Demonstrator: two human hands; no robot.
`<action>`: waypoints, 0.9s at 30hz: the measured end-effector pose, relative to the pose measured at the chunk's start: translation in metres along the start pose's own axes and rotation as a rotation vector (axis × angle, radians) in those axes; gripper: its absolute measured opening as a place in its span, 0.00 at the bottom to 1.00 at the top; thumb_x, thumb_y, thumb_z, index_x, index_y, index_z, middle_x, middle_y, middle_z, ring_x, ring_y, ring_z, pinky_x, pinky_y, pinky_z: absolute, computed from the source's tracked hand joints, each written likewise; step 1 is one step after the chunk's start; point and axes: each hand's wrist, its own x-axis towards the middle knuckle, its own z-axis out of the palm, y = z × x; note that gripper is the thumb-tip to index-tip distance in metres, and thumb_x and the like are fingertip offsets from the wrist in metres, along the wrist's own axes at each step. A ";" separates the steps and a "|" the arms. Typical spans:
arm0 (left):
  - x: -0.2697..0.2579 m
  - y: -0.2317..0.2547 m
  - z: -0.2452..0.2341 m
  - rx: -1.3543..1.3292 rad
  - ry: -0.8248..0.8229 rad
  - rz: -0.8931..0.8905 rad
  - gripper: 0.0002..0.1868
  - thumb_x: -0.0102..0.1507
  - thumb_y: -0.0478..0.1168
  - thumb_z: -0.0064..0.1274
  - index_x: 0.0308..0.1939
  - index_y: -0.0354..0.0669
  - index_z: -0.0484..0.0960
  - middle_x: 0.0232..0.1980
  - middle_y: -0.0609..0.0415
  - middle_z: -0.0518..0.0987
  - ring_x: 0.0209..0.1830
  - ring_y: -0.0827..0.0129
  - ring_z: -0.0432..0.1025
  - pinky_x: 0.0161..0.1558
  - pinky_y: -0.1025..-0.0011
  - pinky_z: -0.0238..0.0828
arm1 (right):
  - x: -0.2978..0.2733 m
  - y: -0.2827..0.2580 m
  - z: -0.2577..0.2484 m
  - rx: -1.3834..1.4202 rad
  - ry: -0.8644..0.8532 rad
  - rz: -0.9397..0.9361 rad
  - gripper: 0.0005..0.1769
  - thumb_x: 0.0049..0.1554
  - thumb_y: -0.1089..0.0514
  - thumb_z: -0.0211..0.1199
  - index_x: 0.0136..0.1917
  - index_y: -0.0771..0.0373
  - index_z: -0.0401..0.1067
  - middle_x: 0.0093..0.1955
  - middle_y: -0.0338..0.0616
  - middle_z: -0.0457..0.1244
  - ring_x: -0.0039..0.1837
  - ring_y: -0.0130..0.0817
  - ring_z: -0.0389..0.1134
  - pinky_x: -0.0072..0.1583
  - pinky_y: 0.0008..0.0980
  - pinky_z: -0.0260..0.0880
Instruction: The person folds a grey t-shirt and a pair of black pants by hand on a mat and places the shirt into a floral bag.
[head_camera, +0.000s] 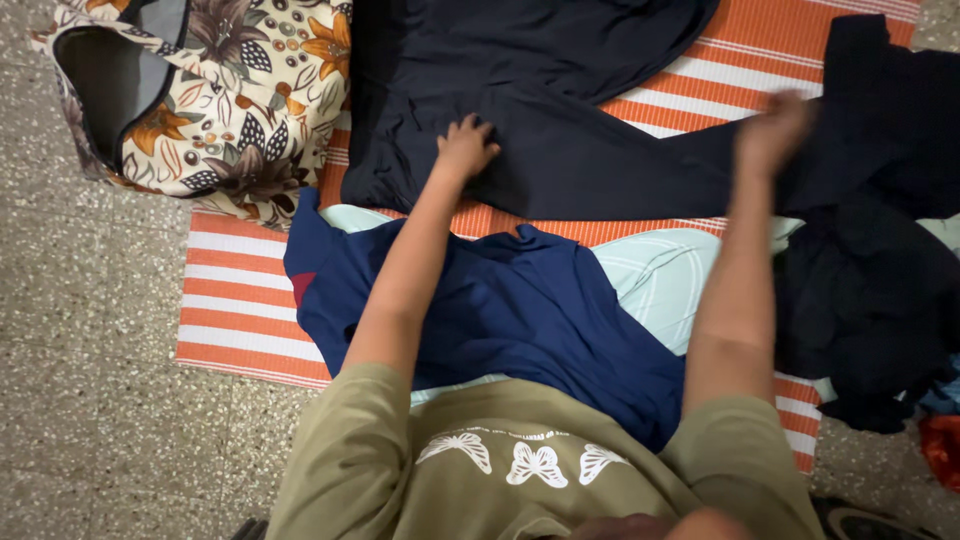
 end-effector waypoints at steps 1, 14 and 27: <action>-0.001 0.004 0.003 0.011 -0.027 -0.009 0.35 0.65 0.61 0.51 0.75 0.64 0.64 0.83 0.53 0.48 0.81 0.44 0.44 0.71 0.31 0.46 | -0.010 -0.025 0.017 0.065 -0.267 -0.024 0.11 0.60 0.70 0.57 0.56 0.64 0.71 0.51 0.51 0.66 0.54 0.48 0.69 0.57 0.44 0.68; 0.036 -0.019 0.007 -0.010 -0.044 -0.066 0.37 0.70 0.68 0.32 0.82 0.74 0.44 0.86 0.68 0.32 0.86 0.53 0.24 0.74 0.29 0.21 | -0.059 -0.096 0.062 -0.086 -0.587 -0.319 0.12 0.56 0.54 0.73 0.47 0.61 0.74 0.48 0.53 0.67 0.56 0.53 0.68 0.61 0.52 0.67; 0.069 -0.050 0.010 -0.010 0.208 -0.134 0.37 0.72 0.65 0.35 0.82 0.65 0.47 0.86 0.66 0.46 0.85 0.55 0.37 0.76 0.31 0.29 | -0.026 -0.027 0.048 0.006 -1.380 -0.013 0.49 0.35 0.48 0.88 0.65 0.70 0.71 0.61 0.59 0.67 0.63 0.52 0.67 0.66 0.45 0.64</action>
